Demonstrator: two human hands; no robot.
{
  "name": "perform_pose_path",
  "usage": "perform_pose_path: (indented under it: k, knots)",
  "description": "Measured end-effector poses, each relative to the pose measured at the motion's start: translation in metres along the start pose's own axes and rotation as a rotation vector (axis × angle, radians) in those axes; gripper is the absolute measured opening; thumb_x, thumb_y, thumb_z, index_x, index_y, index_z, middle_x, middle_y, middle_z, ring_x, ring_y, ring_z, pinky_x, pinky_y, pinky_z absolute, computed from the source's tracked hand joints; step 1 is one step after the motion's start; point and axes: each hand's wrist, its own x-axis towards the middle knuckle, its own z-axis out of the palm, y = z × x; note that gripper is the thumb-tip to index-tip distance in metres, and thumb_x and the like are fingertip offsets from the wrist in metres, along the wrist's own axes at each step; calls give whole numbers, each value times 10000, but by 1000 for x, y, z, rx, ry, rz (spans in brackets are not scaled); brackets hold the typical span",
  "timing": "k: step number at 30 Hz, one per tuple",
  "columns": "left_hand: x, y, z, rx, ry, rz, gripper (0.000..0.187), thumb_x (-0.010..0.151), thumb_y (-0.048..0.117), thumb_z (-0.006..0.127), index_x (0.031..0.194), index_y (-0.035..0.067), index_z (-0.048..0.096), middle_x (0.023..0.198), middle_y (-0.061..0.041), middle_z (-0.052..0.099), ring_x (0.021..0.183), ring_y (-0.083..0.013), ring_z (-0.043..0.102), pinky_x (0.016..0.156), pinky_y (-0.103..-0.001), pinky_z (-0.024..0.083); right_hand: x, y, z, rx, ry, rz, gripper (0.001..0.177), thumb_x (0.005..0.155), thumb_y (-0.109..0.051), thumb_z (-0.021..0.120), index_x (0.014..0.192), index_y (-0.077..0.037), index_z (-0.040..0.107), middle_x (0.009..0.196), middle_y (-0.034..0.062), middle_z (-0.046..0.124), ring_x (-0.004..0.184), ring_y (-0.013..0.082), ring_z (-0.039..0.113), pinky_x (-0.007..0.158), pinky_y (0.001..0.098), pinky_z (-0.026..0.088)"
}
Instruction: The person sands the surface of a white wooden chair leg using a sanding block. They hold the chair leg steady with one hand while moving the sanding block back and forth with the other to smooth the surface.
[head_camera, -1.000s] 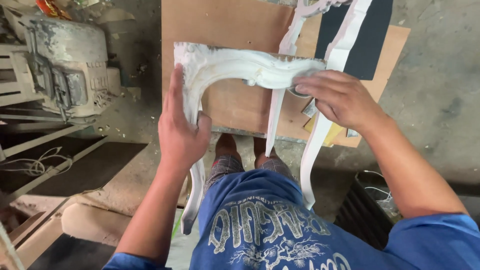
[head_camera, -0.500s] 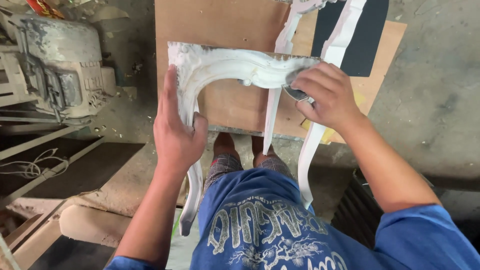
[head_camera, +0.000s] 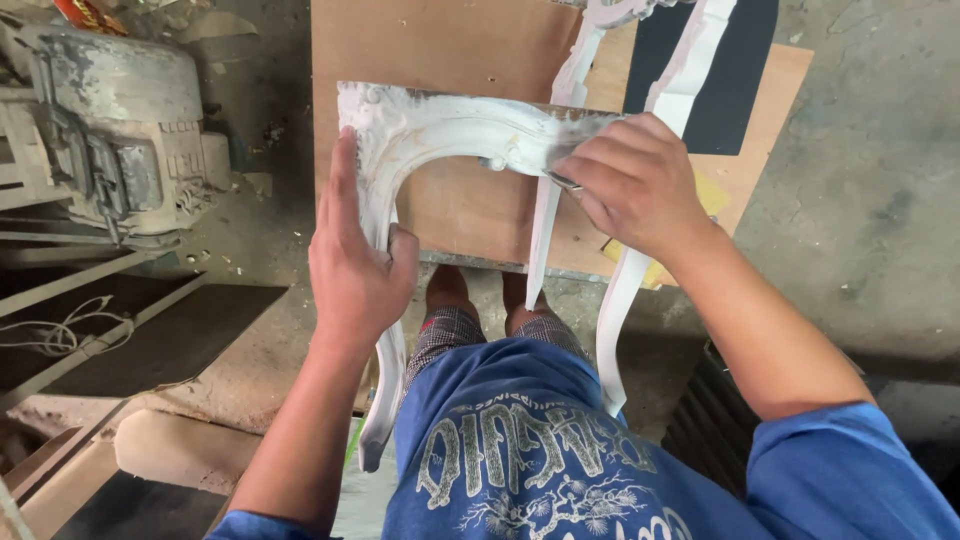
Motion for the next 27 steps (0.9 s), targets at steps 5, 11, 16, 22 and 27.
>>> perform_pose_path:
  k: [5,11,16,22,27]
  knots:
    - [1,-1,-1,8,-14,-6,925,793,84,569,1662,106,253,1575,-151,486,1349,-421,592,984,-542,567,-16,15,-10,-31,-95,6,67,1014,-103,689,969,-125,734,907,13,673,833,265,650,820,409,523]
    - [0,-1,-6,-21,-106,-23,901,819,40,534,1647,105,186,1698,-127,372,1508,-390,482,1015,-507,568,5,6,-2,-93,-154,-66,226,952,-53,775,1131,-183,727,1181,-30,755,963,201,647,811,320,424]
    - [0,-1,-8,-40,-120,-44,926,824,23,528,1660,146,150,1732,-97,336,1548,-366,489,813,-423,607,-18,22,-6,-18,-155,7,44,1062,-163,784,1047,-125,767,1003,-4,753,927,244,659,823,375,406]
    - [0,1,-10,-56,-145,-43,910,824,27,508,1649,149,144,1694,-155,390,1529,-392,469,890,-474,592,-4,11,-1,-85,-141,-45,251,967,-85,866,1124,-227,733,986,-107,742,905,176,590,825,308,408]
    - [0,5,-9,107,-120,-4,893,926,87,576,1674,190,99,1709,-291,202,1597,-548,235,1030,-592,574,-57,30,-31,-71,-83,103,132,1034,-205,922,1096,-157,815,1095,-1,757,861,264,576,790,409,436]
